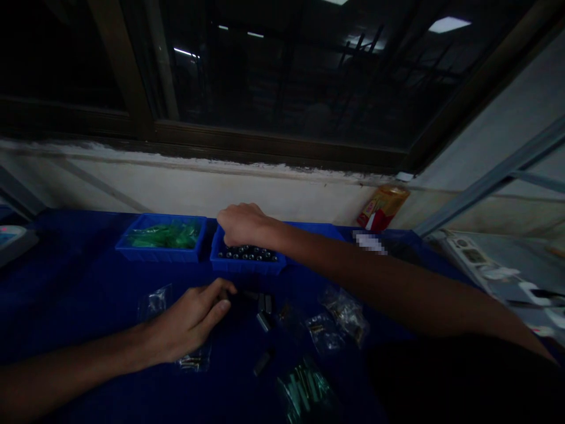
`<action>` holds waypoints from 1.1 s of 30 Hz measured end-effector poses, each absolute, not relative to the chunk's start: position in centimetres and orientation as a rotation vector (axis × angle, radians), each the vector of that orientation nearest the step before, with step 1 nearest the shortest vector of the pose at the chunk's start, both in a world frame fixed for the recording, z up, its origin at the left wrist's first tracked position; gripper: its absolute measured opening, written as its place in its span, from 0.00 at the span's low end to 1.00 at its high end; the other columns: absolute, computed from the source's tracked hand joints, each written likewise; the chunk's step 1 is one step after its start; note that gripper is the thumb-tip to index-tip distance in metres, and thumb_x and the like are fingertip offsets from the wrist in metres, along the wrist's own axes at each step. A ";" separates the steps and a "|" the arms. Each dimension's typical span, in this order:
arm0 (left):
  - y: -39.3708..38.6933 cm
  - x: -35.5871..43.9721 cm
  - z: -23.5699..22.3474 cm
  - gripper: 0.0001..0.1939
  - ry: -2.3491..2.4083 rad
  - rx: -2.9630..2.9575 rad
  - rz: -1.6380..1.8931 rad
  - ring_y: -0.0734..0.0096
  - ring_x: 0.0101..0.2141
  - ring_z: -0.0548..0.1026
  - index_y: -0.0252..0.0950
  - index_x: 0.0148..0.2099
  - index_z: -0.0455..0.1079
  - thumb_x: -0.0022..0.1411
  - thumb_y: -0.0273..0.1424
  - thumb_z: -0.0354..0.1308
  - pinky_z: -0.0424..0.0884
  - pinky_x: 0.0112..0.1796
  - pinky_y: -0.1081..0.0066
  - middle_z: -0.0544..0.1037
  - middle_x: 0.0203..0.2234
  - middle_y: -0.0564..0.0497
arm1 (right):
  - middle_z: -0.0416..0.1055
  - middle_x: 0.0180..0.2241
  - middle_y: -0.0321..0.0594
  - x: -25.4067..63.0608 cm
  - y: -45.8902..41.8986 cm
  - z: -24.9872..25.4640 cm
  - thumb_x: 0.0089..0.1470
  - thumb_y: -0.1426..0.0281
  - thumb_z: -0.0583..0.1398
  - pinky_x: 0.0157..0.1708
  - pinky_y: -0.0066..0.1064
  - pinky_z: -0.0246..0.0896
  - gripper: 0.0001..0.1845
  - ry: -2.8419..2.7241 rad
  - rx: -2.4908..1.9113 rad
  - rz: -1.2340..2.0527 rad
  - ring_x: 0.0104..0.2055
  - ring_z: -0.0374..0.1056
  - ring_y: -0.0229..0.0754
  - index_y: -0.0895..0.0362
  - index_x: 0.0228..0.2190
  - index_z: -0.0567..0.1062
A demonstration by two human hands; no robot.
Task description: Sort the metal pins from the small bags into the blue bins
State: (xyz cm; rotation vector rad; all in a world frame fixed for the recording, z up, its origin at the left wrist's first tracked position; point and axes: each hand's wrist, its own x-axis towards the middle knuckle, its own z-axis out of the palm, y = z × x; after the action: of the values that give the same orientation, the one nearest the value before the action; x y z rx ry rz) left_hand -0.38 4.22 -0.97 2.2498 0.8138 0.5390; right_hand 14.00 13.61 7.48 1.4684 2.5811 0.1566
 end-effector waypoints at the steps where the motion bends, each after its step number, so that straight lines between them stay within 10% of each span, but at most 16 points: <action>1: 4.2 -0.4 -1.0 0.15 0.802 2.263 0.528 0.73 0.25 0.68 0.32 0.47 0.60 0.65 0.34 0.38 0.65 0.27 0.71 0.69 0.26 0.51 | 0.72 0.26 0.45 13.7 13.9 7.4 0.42 0.68 0.58 0.21 0.30 0.51 0.08 2.553 1.465 0.150 0.28 0.67 0.44 0.59 0.25 0.75; 24: 0.9 0.6 -0.4 0.23 0.317 2.895 0.284 0.58 0.35 0.69 0.39 0.55 0.57 0.60 0.42 0.48 0.69 0.33 0.60 0.69 0.38 0.45 | 0.67 0.19 0.35 16.2 11.4 7.1 0.52 0.66 0.53 0.22 0.26 0.52 0.14 2.941 1.711 -0.296 0.21 0.61 0.33 0.59 0.34 0.75; 33: 1.7 -0.2 -1.2 0.08 0.561 2.716 0.374 0.65 0.34 0.67 0.34 0.41 0.62 0.60 0.22 0.45 0.65 0.34 0.66 0.70 0.33 0.47 | 0.71 0.29 0.37 19.4 -0.5 1.2 0.53 0.72 0.54 0.31 0.27 0.61 0.09 3.243 1.895 -0.406 0.30 0.66 0.35 0.58 0.37 0.70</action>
State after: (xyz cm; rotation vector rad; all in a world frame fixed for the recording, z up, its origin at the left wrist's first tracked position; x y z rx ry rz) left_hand -0.21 1.74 -1.22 2.7165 0.5611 0.3743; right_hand 19.39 -0.48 1.24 1.8949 3.2433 -0.4061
